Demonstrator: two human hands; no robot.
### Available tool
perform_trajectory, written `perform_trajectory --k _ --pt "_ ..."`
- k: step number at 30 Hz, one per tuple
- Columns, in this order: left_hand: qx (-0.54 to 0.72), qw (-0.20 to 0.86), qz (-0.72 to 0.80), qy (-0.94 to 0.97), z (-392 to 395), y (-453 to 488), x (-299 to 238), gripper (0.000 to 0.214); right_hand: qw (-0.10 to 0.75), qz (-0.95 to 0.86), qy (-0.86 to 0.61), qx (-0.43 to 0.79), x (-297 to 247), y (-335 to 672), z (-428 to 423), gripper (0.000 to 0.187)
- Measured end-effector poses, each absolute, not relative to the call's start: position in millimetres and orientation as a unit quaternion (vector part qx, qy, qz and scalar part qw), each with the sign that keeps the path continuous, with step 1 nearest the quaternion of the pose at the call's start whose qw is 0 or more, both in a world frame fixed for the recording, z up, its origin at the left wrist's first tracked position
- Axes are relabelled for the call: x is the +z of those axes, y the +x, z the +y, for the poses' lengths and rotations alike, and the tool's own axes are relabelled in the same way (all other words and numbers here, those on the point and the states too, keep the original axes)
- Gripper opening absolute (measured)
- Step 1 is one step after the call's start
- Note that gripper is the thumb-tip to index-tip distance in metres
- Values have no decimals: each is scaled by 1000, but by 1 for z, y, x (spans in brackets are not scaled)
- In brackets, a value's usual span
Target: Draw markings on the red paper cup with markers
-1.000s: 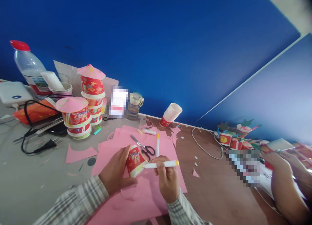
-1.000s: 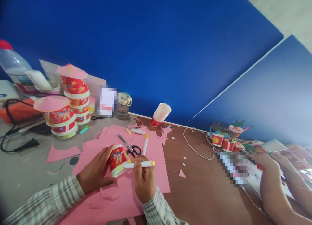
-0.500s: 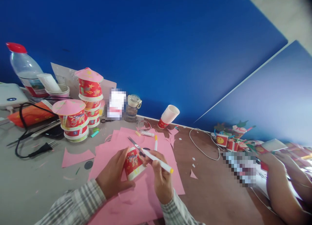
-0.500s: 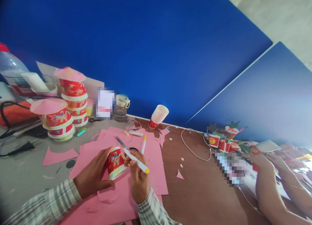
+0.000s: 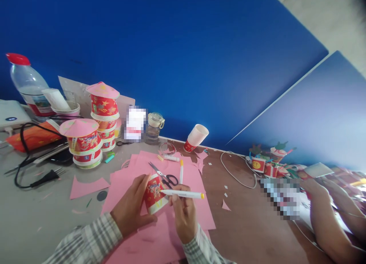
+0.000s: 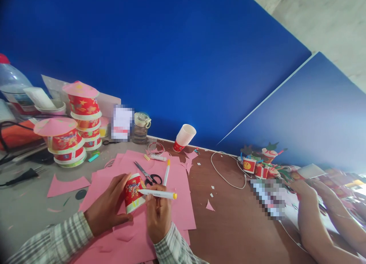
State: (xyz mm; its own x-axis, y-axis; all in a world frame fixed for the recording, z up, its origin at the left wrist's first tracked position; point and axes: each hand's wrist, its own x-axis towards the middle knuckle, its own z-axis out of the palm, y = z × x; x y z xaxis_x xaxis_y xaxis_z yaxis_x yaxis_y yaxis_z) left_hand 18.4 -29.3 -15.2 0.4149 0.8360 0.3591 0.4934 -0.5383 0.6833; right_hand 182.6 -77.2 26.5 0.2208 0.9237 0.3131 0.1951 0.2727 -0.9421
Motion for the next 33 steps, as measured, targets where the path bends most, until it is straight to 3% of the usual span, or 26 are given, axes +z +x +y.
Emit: perform_trajectory --k 6,33 --pt "344 229 406 815 -30 19 -14 114 555 -574 -546 256 16 187 -79 11" --pt "330 190 398 834 -33 19 -13 114 528 -612 -543 228 20 188 -83 13"
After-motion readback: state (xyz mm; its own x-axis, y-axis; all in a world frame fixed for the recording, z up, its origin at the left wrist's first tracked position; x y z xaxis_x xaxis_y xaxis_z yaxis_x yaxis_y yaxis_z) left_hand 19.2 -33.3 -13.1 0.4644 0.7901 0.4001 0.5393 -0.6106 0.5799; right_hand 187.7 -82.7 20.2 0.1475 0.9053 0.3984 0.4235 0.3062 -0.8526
